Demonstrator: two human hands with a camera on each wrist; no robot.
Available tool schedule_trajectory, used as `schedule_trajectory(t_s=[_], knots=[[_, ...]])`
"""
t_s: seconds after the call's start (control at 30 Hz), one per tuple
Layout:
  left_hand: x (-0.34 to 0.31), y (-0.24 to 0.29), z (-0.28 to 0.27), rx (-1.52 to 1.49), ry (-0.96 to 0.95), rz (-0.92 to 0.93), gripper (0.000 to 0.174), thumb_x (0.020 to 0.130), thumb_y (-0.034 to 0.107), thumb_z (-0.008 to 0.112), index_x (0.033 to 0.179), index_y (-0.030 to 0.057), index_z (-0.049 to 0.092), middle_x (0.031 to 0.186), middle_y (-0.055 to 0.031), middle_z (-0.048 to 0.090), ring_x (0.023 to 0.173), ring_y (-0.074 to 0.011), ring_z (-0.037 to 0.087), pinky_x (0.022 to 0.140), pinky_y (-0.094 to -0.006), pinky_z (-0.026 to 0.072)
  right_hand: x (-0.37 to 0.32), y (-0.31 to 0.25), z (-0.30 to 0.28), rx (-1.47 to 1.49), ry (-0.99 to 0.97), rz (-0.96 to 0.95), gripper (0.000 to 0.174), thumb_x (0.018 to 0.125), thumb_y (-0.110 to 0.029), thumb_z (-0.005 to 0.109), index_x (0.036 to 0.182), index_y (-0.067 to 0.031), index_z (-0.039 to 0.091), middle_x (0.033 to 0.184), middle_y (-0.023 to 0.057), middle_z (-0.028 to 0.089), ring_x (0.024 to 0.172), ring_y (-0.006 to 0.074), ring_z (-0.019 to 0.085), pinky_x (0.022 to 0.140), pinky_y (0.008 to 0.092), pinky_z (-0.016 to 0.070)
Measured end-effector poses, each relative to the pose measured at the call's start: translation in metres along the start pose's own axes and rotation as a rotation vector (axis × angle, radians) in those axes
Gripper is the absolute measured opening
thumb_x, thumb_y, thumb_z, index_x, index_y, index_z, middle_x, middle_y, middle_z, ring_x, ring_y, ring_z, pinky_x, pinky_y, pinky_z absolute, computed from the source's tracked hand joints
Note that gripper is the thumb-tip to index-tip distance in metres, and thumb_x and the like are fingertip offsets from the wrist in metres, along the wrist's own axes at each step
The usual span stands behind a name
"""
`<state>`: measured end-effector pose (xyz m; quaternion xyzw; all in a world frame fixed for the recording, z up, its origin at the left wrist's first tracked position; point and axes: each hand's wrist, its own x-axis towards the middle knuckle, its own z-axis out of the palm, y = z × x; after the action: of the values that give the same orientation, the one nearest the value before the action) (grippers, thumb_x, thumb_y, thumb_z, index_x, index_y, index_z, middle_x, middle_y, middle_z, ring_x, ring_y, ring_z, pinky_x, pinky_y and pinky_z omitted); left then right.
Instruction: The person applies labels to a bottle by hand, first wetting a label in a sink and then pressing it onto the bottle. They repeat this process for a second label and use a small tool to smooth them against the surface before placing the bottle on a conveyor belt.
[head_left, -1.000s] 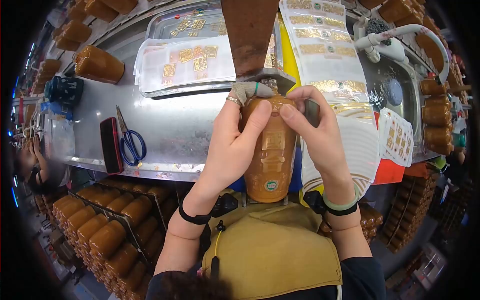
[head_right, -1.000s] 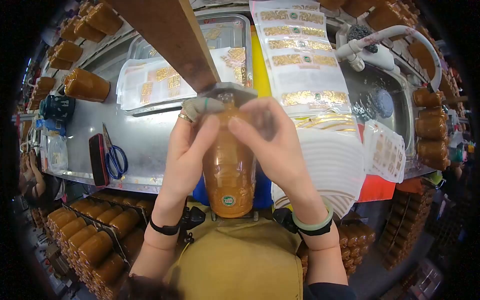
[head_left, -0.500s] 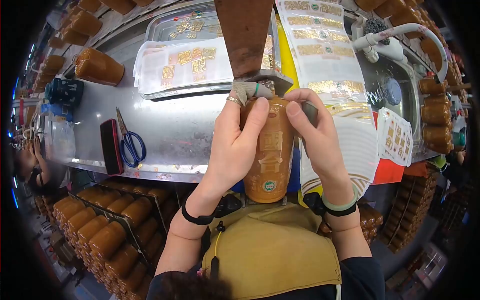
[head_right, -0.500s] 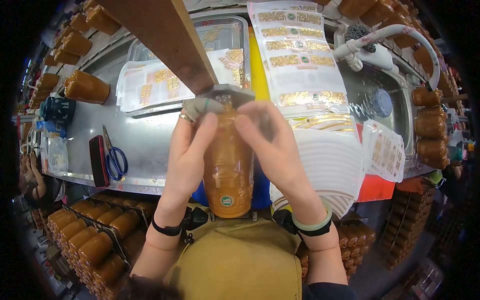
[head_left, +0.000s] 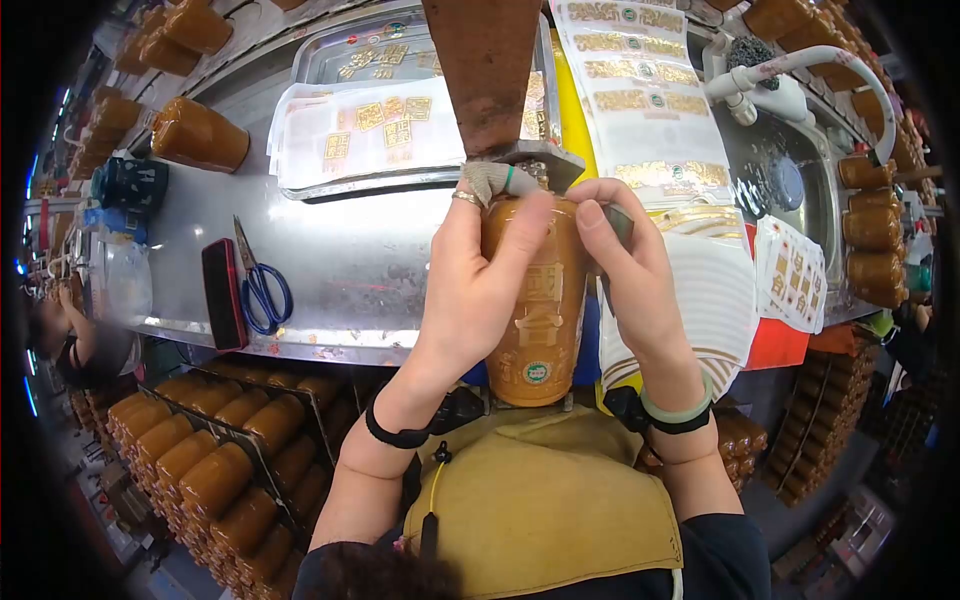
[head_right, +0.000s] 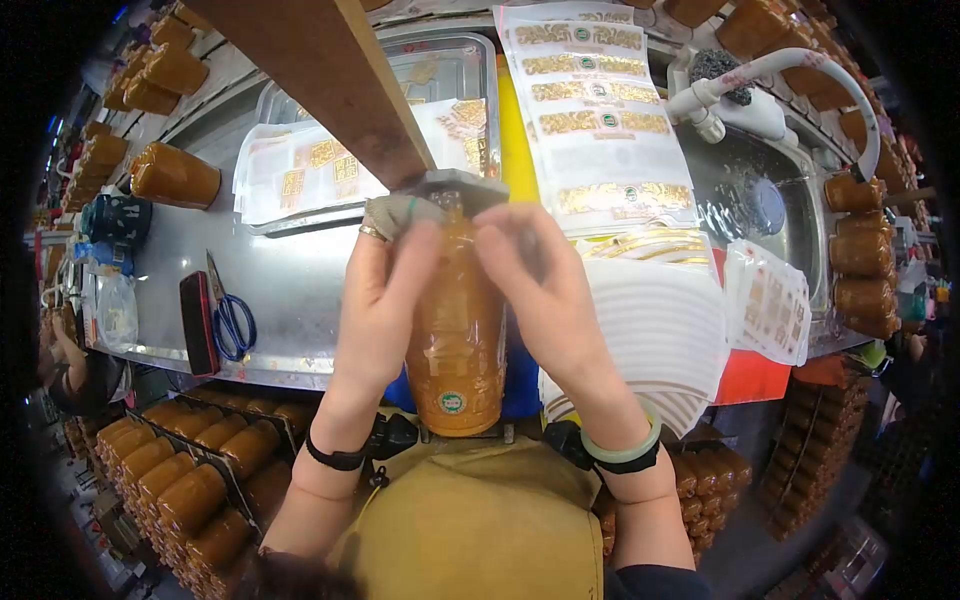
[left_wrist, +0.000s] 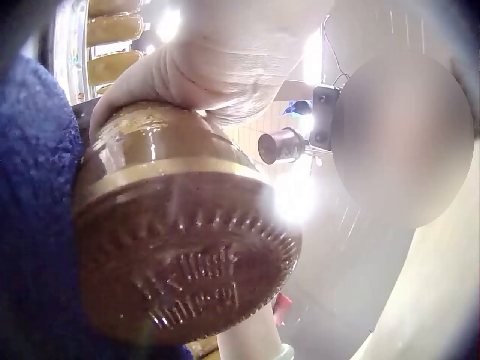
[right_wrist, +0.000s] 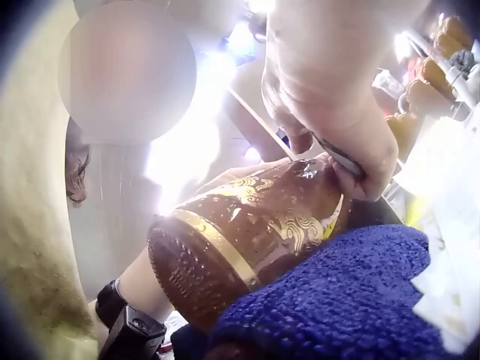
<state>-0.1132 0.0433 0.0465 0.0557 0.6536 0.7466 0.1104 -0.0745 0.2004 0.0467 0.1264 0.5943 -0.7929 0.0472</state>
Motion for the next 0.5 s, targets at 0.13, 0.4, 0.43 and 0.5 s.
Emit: schedule_trajectory(t_s=[0.13,0.4,0.43,0.5], knots=[[-0.001,0.0,-0.003,0.089,-0.051,0.016,0.026,0.105,0.022,0.06,0.119,0.0005,0.059,0.109,-0.009,0.067,0.1,-0.0122,0.059,0.09,-0.03,0.0486,0.0,0.0,0.0,-0.01,0.003,-0.021,0.022,0.106,-0.021,0.061,0.12,-0.0036,0.061,0.106,-0.0021,0.06,0.097,0.0044,0.053,0.086,0.0216,0.0442],[-0.004,-0.004,-0.013,-0.046,-0.108,0.01,0.029,0.11,0.021,0.051,0.129,0.0,0.057,0.121,-0.0087,0.063,0.111,-0.013,0.056,0.101,-0.0301,0.0448,0.013,-0.032,-0.004,-0.26,-0.042,-0.261,0.025,0.102,-0.013,0.061,0.124,-0.0015,0.061,0.11,0.0036,0.064,0.099,0.0108,0.057,0.088,0.026,0.047],[-0.005,-0.002,-0.013,-0.125,-0.112,-0.009,0.03,0.111,0.02,0.047,0.131,0.0002,0.057,0.124,-0.0086,0.062,0.115,-0.0127,0.055,0.104,-0.0296,0.0435,0.016,-0.036,-0.001,-0.314,0.038,-0.456,0.023,0.098,-0.01,0.063,0.12,-0.0018,0.064,0.11,0.0045,0.066,0.098,0.0135,0.06,0.088,0.0275,0.0486],[-0.01,-0.007,-0.022,-0.187,-0.119,-0.07,0.033,0.113,0.022,0.042,0.134,0.0,0.055,0.128,-0.0095,0.06,0.121,-0.014,0.054,0.109,-0.0308,0.0407,0.026,-0.05,-0.003,-0.713,-0.002,-0.823,0.023,0.091,-0.008,0.066,0.113,-0.0032,0.068,0.107,0.0042,0.067,0.094,0.0162,0.062,0.085,0.0289,0.0505]])
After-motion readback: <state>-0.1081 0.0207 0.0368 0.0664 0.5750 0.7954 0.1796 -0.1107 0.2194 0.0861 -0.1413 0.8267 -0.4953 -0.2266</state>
